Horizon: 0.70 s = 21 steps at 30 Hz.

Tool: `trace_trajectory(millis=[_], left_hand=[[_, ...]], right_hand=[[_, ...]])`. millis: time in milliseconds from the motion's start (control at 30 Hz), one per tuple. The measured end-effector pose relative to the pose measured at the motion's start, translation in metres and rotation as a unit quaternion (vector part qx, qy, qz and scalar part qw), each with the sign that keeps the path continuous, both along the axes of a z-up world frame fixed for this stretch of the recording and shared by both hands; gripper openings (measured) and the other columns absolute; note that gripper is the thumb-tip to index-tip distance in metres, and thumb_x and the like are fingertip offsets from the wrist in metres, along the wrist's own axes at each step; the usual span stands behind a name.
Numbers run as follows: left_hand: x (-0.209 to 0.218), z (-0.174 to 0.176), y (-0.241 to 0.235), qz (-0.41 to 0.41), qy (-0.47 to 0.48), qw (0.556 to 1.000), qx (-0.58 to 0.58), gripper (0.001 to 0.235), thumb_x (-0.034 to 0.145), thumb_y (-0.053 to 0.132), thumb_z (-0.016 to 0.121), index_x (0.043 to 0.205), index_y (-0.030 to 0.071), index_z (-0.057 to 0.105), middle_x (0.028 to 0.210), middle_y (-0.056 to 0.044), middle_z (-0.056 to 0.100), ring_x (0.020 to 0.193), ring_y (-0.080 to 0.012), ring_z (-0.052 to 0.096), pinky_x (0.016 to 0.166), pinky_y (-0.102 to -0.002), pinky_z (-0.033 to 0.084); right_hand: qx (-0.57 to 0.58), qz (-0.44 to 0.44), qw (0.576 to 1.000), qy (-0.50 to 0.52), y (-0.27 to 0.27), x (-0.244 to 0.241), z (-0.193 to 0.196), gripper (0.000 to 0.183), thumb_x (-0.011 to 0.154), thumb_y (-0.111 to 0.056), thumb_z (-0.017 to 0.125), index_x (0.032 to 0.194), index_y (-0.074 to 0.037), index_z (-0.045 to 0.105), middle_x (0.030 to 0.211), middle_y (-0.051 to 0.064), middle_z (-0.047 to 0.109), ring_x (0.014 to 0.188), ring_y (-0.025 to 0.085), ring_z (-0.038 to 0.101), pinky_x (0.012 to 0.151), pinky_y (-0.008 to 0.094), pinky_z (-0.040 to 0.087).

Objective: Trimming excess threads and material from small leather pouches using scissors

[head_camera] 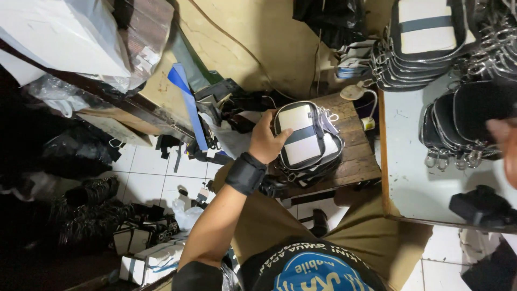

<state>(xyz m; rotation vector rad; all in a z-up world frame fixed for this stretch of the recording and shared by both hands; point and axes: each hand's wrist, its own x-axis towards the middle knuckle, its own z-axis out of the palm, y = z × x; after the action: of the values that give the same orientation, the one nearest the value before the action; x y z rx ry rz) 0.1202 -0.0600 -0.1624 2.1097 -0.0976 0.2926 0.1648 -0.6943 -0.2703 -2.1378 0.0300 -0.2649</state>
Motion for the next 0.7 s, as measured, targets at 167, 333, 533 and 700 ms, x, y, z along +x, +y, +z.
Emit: trace_trajectory(millis=[167, 333, 533, 700], left_hand=[[-0.033, 0.075, 0.01, -0.046, 0.003, 0.999, -0.006, 0.028, 0.097, 0.028, 0.068, 0.117, 0.011, 0.061, 0.092, -0.005, 0.056, 0.082, -0.0233, 0.053, 0.069, -0.039, 0.042], [-0.059, 0.13, 0.003, -0.062, -0.054, 0.996, -0.024, 0.027, 0.096, 0.02, 0.071, 0.121, 0.009, 0.069, 0.092, -0.002, 0.066, 0.07, -0.0138, 0.05, 0.064, -0.029, 0.041], [-0.077, 0.156, 0.007, -0.108, -0.126, 0.984, -0.055, 0.036, 0.096, 0.019, 0.074, 0.13, 0.007, 0.067, 0.128, -0.01, 0.073, 0.117, -0.0209, 0.072, 0.105, -0.031, 0.056], [-0.093, 0.151, 0.039, -0.056, -0.055, 0.985, -0.152, 0.018, 0.097, 0.02, 0.073, 0.111, 0.009, 0.072, 0.102, 0.004, 0.075, 0.092, -0.0029, 0.065, 0.086, -0.021, 0.053]], right_hand=[[0.081, 0.067, 0.994, -0.021, 0.225, -0.085, 0.2, 0.043, 0.106, 0.016, 0.046, 0.147, 0.002, 0.05, 0.132, 0.019, 0.061, 0.116, 0.03, 0.068, 0.078, 0.025, 0.049], [-0.045, 0.162, 0.979, -0.113, 0.317, -0.085, 0.244, 0.043, 0.094, 0.007, 0.076, 0.135, 0.005, 0.061, 0.121, 0.019, 0.073, 0.108, 0.024, 0.069, 0.102, 0.036, 0.054], [0.087, 0.306, 0.944, -0.087, 0.384, -0.07, 0.249, 0.029, 0.092, -0.006, 0.075, 0.116, -0.003, 0.06, 0.108, 0.007, 0.071, 0.095, 0.015, 0.07, 0.09, 0.029, 0.054], [0.094, 0.236, 0.96, -0.116, 0.413, -0.067, 0.246, 0.018, 0.098, -0.012, 0.074, 0.11, -0.005, 0.063, 0.102, 0.008, 0.068, 0.096, 0.019, 0.066, 0.093, 0.031, 0.05]])
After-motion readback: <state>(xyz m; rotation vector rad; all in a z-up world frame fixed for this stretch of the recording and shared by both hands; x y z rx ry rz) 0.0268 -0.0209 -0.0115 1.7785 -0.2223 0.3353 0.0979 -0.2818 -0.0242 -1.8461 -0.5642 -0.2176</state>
